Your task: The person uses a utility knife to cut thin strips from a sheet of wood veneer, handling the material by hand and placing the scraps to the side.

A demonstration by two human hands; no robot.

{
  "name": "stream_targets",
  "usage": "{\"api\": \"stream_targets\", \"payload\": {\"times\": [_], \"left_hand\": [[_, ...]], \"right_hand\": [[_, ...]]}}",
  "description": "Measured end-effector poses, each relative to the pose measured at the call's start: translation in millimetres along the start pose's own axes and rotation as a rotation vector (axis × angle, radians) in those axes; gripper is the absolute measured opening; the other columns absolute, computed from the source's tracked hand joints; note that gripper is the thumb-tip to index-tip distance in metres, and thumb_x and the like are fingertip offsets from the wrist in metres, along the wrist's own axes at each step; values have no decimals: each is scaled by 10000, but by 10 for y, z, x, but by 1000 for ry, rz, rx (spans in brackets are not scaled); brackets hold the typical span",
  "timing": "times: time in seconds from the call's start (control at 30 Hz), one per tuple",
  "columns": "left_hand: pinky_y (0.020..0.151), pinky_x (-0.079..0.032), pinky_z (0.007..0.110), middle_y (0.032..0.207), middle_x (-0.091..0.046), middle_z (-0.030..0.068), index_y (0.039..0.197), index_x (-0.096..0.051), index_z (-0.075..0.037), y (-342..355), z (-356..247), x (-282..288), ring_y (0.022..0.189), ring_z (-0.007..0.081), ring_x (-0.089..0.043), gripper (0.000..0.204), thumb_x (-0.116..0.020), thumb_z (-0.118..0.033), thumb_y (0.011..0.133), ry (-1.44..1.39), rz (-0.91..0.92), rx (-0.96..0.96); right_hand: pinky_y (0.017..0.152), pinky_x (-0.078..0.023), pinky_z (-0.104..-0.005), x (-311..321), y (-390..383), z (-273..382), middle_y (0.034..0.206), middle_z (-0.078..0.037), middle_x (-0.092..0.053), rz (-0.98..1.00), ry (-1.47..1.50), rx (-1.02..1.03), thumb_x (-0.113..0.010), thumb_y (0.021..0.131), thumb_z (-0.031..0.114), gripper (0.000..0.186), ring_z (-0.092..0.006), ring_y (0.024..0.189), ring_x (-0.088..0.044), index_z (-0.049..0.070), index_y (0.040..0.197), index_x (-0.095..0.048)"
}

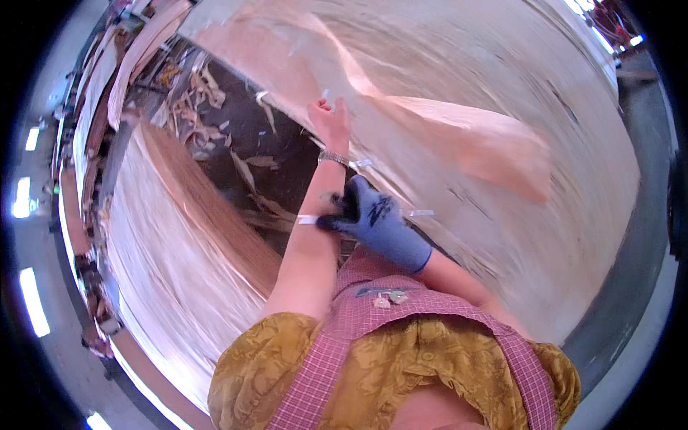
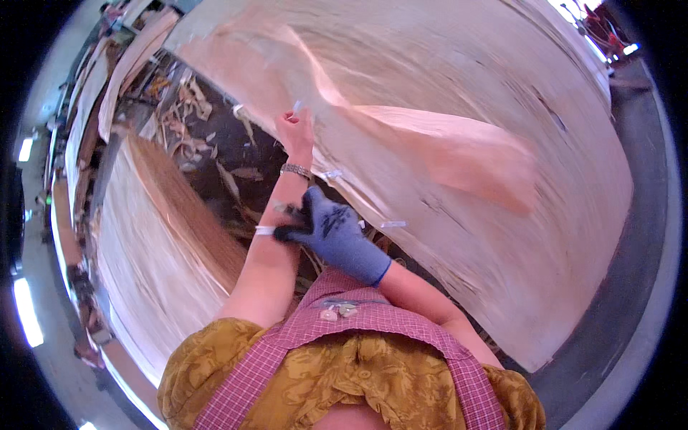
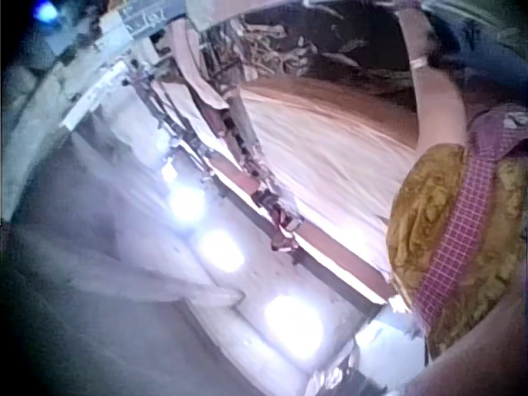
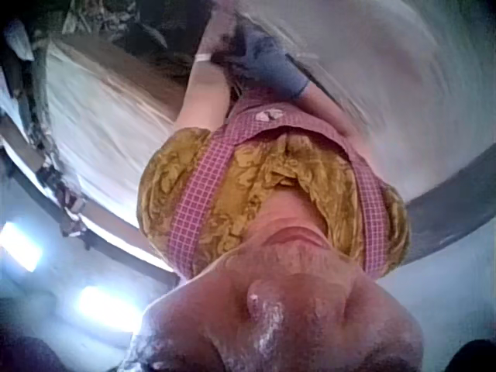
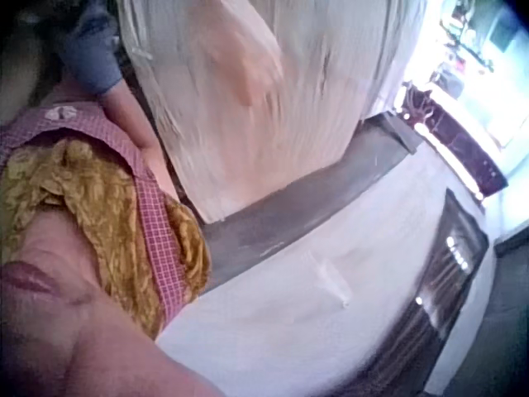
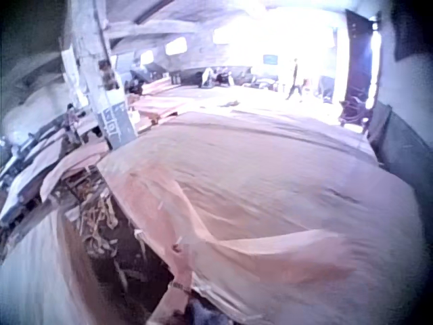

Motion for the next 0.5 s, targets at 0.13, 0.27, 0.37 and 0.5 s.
{"api": "stream_targets", "payload": {"times": [0.13,0.27,0.37,0.5], "left_hand": [[1008,-371,458,1199,-476,314,1233,-434,129,-9,-627,-845,1184,425,-457,956,-717,-610,697,243,157,-60],[976,-425,448,1202,-495,316,1176,-498,101,723,-342,-1337,1161,407,-495,835,-751,-531,693,660,256,-291],[750,-540,379,1031,-597,200,1060,-554,44,858,9,-1541,910,273,-617,550,-750,-368,753,73,687,245],[562,-510,262,822,-588,29,988,-545,-57,742,-359,-1337,653,129,-572,264,-709,-174,817,-623,560,367]], "right_hand": [[757,-479,-443,810,-21,-905,1049,-218,-537,-664,-152,118,-757,738,399,653,-359,931,-560,16,1190,-482],[773,-500,-422,1432,118,-1462,1166,-198,-510,-782,-786,-197,-792,705,300,936,-354,1020,-536,121,1471,-284],[778,-501,-432,1771,-83,-1921,1160,-191,-511,-744,-772,-358,-787,691,282,945,-346,1022,-537,154,1477,-278],[767,-511,-432,1932,-580,-2138,1089,-154,-542,-658,-887,-334,-688,722,140,770,-319,986,-556,188,1428,-384]]}}
Point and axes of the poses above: each hand's wrist, its own y-axis towards the middle knuckle, its own x-axis out of the back of the hand, z = x × y, the point moved 8 cm from there along y, towards the middle knuckle
